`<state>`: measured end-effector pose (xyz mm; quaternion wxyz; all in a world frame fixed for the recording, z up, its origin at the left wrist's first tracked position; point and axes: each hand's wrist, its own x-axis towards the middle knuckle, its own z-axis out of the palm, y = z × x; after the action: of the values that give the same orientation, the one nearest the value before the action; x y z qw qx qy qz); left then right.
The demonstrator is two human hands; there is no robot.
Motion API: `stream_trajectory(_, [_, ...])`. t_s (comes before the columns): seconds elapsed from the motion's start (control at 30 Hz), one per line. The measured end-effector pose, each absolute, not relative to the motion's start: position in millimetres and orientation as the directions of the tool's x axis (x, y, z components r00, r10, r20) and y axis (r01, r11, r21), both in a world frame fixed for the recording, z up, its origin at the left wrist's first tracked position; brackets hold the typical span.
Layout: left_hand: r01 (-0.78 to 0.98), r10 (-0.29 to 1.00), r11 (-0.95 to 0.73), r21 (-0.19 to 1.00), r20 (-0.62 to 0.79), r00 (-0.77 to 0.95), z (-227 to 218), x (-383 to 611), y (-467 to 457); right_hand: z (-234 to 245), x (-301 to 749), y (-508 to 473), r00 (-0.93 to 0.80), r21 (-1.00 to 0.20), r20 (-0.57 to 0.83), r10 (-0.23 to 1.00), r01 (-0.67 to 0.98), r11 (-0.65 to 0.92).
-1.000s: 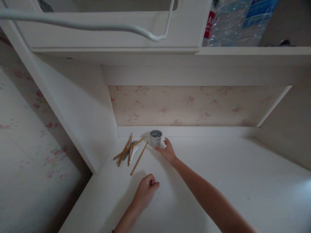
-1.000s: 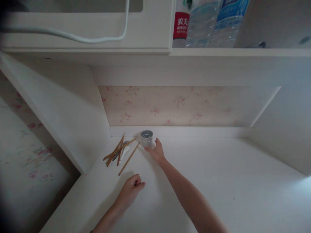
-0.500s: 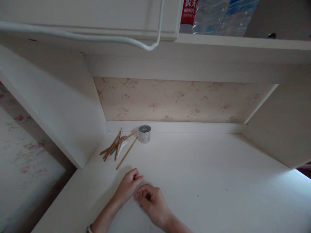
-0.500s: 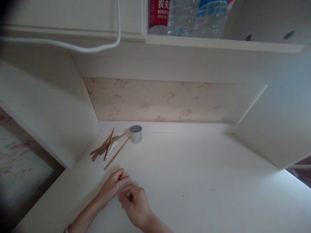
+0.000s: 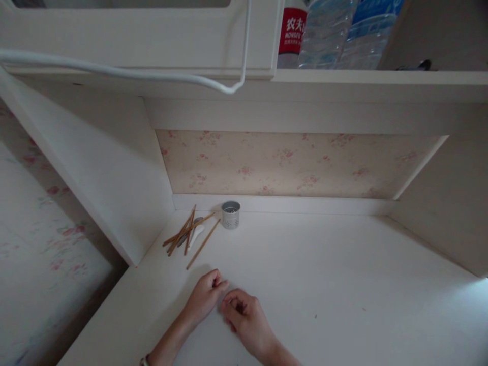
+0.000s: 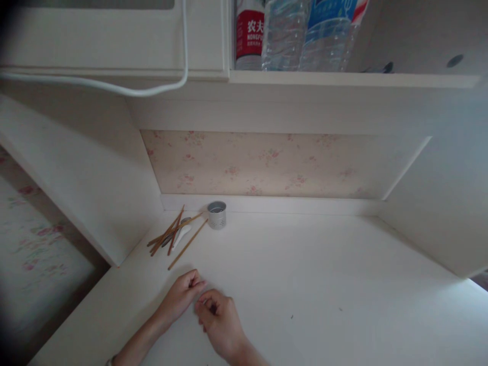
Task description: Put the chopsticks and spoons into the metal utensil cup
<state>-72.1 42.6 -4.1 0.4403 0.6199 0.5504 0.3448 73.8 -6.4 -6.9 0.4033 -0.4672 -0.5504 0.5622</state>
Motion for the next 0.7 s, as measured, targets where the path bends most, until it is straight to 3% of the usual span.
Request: stream_trajectory(0.7, [0.432, 0.980, -0.087, 0.898, -0.001, 0.198, -11.1, -74.4, 40.2, -5.8, 75.8, -6.6, -0.294, -0.998, -0.038, 0.955, 0.059, -0.022])
